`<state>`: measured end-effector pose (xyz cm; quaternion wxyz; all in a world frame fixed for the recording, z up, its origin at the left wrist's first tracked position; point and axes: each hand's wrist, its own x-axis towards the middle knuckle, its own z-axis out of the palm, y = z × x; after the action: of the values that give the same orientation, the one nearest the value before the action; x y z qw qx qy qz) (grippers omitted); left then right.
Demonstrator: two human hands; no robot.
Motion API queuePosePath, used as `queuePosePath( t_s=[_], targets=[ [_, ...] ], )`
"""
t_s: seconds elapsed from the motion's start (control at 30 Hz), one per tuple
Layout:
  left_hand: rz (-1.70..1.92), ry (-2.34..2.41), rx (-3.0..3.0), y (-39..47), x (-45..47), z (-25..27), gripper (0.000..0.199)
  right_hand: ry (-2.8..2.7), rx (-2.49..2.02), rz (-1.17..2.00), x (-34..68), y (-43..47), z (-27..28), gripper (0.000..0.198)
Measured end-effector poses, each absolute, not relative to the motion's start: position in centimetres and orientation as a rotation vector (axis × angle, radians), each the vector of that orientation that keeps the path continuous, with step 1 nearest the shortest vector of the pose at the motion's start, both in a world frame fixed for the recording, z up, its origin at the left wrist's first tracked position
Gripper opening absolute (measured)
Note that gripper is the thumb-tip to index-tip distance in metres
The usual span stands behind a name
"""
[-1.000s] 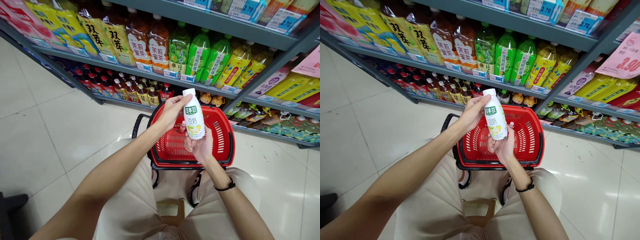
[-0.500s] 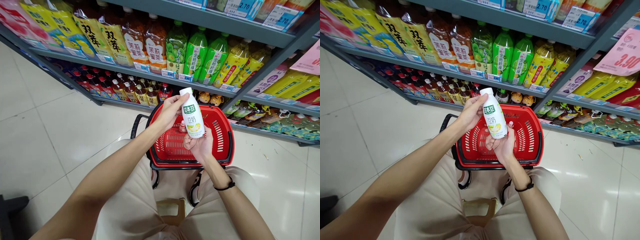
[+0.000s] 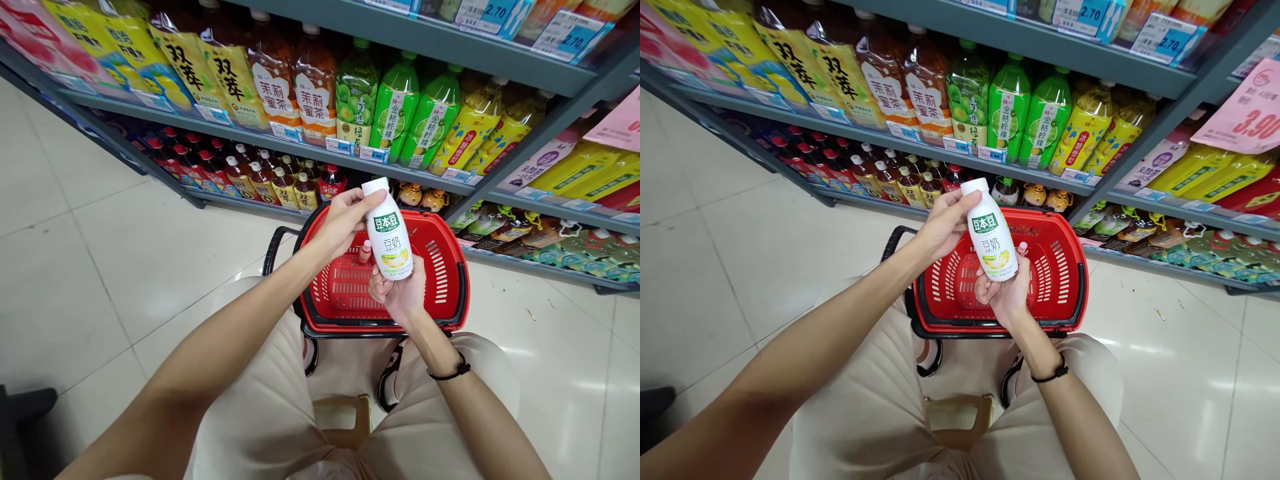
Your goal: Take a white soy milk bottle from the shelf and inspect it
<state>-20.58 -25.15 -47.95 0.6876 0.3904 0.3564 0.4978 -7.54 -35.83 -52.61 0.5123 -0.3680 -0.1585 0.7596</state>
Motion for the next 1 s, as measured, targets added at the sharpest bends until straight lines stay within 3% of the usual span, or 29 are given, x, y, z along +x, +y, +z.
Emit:
queuePosePath(
  t_s=[0.4, 1.0],
  targets=[
    [1.120, 0.796, 0.895, -25.12, -20.56, -48.23, 0.054, -0.378, -0.883, 1.834, -7.67, -35.80, -52.88, 0.067],
    [1.056, 0.751, 0.874, -25.26, -20.58, -47.74, 0.053, -0.283, -0.961, 1.818, -8.02, -35.74, -52.13, 0.082]
  ],
)
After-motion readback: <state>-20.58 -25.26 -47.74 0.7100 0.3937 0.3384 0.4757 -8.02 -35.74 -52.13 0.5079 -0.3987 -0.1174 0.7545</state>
